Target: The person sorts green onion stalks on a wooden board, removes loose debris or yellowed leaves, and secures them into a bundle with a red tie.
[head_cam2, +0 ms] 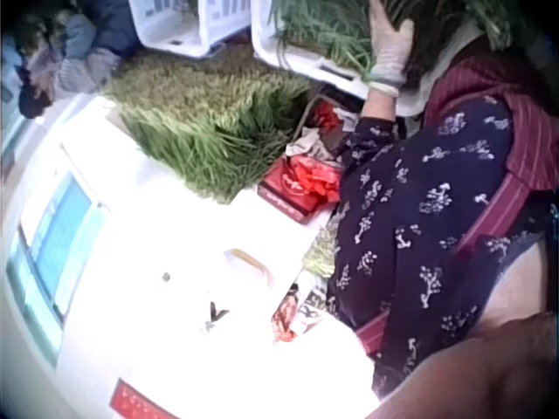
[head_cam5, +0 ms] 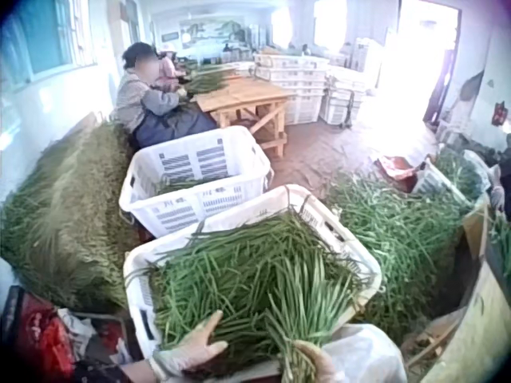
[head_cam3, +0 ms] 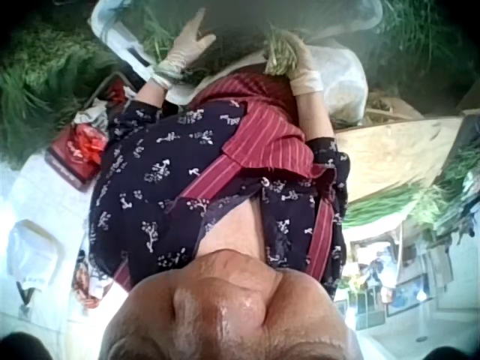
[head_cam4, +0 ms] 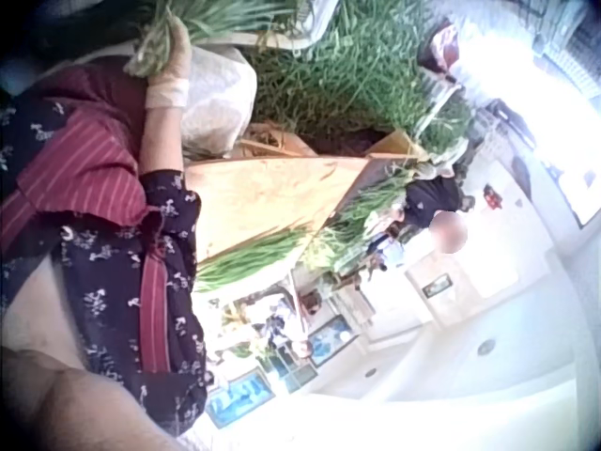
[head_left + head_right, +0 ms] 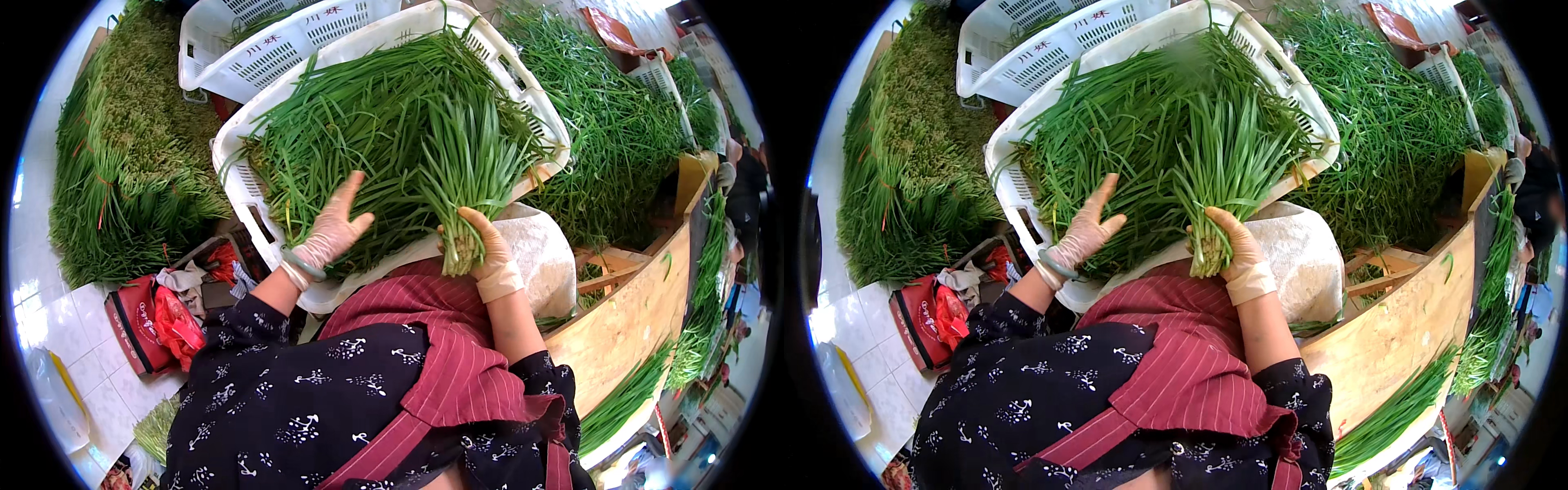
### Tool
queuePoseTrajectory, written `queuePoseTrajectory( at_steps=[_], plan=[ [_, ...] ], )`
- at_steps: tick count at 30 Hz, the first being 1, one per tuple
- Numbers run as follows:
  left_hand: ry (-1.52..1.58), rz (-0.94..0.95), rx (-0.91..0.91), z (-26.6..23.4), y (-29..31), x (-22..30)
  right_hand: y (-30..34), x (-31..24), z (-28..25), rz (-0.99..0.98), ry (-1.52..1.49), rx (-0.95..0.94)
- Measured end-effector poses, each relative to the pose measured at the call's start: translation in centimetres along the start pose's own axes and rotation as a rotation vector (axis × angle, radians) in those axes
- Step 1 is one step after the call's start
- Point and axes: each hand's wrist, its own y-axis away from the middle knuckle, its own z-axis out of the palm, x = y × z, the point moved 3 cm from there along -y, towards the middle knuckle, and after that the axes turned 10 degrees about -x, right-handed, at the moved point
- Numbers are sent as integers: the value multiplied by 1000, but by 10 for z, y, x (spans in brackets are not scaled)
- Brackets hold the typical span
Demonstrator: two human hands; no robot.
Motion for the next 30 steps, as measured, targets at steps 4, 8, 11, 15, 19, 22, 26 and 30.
queuePoseTrajectory(
  at_steps=[4,8,11,15,19,22,26,30],
  plan=[
    [-484,-459,-91,29,4,-84,31,-28,29,-96,39,-54],
    [-596,-506,-63,43,-2,-89,88,-59,49,-289,79,-85],
    [-600,-535,-76,43,-3,-84,128,-80,63,-457,148,-121],
    [-710,-606,-206,12,-2,-28,174,-109,57,-646,98,-154],
    [-291,188,34,22,-21,92,238,-132,19,-763,26,-347],
    [366,318,-541,98,-30,199,281,-129,-21,-814,-5,-342],
    [178,369,-916,218,-38,270,317,-88,-82,-850,-34,65],
    [531,84,-1052,287,-40,307,343,-51,-100,-724,85,227]
  ],
)
